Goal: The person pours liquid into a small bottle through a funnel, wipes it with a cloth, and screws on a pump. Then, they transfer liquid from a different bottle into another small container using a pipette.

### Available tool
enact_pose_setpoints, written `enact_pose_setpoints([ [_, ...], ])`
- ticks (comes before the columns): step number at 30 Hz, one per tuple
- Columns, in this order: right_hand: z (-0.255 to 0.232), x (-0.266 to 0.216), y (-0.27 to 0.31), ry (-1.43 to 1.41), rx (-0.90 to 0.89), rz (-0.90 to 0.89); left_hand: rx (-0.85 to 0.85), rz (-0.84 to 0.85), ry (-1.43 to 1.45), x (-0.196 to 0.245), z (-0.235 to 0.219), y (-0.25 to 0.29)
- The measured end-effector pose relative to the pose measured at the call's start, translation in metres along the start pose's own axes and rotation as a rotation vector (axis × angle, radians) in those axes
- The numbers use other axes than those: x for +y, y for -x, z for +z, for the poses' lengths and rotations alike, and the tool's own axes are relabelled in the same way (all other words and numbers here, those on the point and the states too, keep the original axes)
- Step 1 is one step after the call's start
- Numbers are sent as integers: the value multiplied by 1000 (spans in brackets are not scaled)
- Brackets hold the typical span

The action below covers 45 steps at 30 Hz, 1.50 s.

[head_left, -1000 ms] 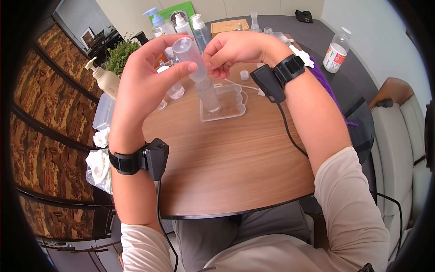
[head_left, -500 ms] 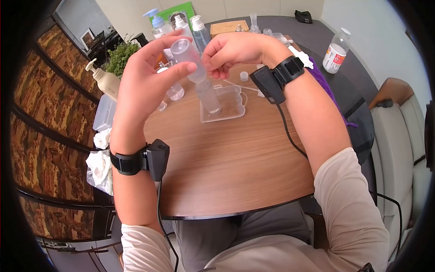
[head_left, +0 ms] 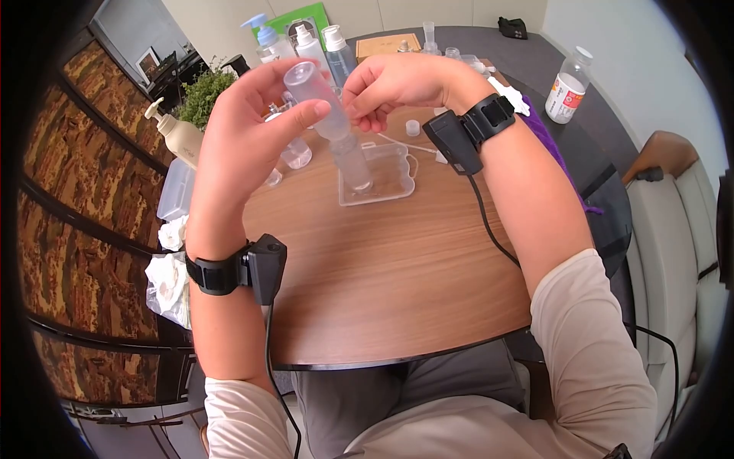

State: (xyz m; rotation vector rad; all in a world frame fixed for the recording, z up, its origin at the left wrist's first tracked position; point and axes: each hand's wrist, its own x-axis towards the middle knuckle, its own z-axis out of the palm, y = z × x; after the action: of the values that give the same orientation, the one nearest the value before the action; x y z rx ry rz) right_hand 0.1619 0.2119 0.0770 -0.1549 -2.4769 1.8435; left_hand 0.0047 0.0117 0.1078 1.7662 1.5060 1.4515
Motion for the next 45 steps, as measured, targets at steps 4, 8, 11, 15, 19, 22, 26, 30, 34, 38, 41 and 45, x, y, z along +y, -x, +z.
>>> enact_pose_setpoints([
  [4, -1, 1, 1, -10, 5, -8, 8, 134, -142, -6, -1, -1],
  [8, 0, 0, -1, 12, 11, 2, -14, 34, -142, -3, -5, 0],
  [11, -2, 0, 2, 37, 11, 12, -13, 48, -112, 2, 0, 1],
  [15, -1, 1, -1, 27, 6, 6, 7, 11, 1, -2, 0, -1],
  [19, -1, 1, 0, 28, 7, 12, 17, 110, -159, -2, -2, 0],
  [22, 0, 0, 1, 15, 6, 8, 21, -25, -27, 2, -2, 0],
  [26, -1, 3, -2, 31, 7, 7, 13, 24, -75, -4, -6, 0],
  [30, -2, 0, 1, 29, 9, 11, 17, -23, -24, 1, 0, 0],
  [34, -1, 2, -2, 28, 8, 4, 4, 85, -239, -7, -7, -2],
  [38, 0, 1, 0, 27, 22, -9, 8, 2, -2, -2, 1, -1],
  [41, 1, 0, -2, 22, 9, -24, 24, 12, -28, -5, 5, 0],
  [45, 0, -1, -1, 40, 13, -20, 40, 51, -47, -9, 11, 0],
])
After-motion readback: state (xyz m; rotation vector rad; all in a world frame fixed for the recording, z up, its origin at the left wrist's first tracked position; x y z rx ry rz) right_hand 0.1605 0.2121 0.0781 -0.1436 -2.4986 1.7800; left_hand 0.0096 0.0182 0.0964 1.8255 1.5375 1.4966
